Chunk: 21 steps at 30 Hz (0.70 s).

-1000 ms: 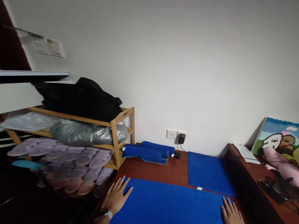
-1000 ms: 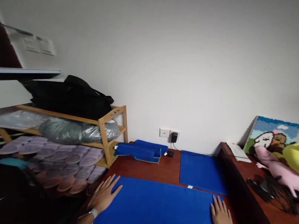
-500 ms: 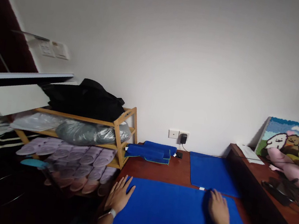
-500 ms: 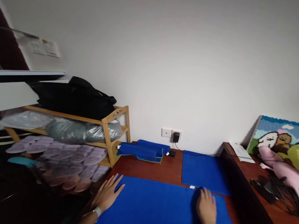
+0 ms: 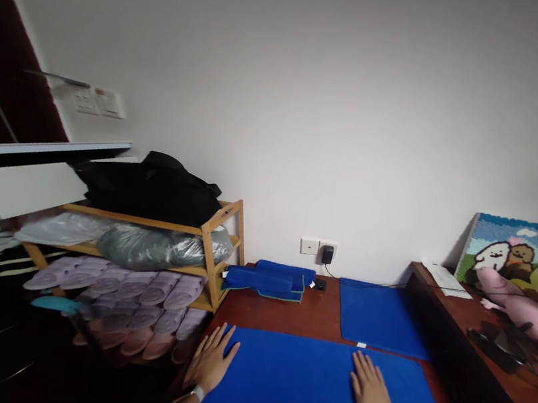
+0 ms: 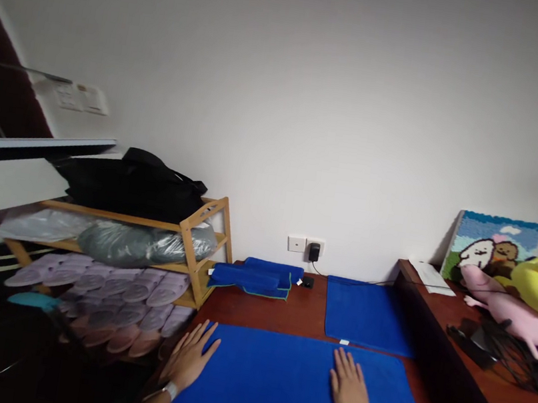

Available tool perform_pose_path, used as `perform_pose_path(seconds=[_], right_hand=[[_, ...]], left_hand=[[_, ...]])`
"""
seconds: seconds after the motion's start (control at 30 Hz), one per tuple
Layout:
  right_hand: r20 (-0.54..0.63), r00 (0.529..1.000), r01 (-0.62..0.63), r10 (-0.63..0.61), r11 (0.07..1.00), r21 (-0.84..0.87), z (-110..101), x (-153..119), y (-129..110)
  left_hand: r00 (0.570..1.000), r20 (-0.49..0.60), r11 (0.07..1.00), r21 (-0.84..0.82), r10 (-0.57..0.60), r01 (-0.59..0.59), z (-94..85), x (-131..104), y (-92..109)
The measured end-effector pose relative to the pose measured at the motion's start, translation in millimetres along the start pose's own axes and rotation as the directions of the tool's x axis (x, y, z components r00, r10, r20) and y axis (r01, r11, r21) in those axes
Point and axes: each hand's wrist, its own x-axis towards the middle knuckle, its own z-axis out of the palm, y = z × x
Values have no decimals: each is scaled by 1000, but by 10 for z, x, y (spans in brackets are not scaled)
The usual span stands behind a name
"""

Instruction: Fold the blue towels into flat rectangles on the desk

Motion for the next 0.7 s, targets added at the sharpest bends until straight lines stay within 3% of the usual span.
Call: perform_pose_path(seconds=[0.13, 0.2, 0.27, 0.4, 0.53, 0.63, 0.7], right_hand=[[-97, 959, -277, 266, 954, -119, 17, -109, 1170], [-129, 938, -337, 321, 932, -130, 60, -136, 1503], [-134, 930, -361, 343, 922, -141, 101, -142, 1633], [-100, 926, -377, 364, 907, -187, 51, -127, 1544], [-38, 913, -400, 405, 878, -264, -202, -95, 1324], [-65, 904, -418, 422, 846, -329, -359, -44, 968], [-122, 933, -360, 339, 874, -325, -368, -13, 551]], left_hand=[[1000, 11, 1000, 15, -9, 9, -37, -5, 31], [1000, 8, 1000, 17, -12, 12, -38, -4, 33], [1000, 8, 1000, 20, -11, 11, -28, 2, 26], [1000, 9, 999, 32, -8, 8, -1, 14, 11], [1000, -3, 999, 32, -4, 4, 13, 15, 8], [1000, 1, 1000, 24, -12, 12, 18, 16, 0], [1000, 5, 1000, 15, -13, 13, 20, 17, -6]])
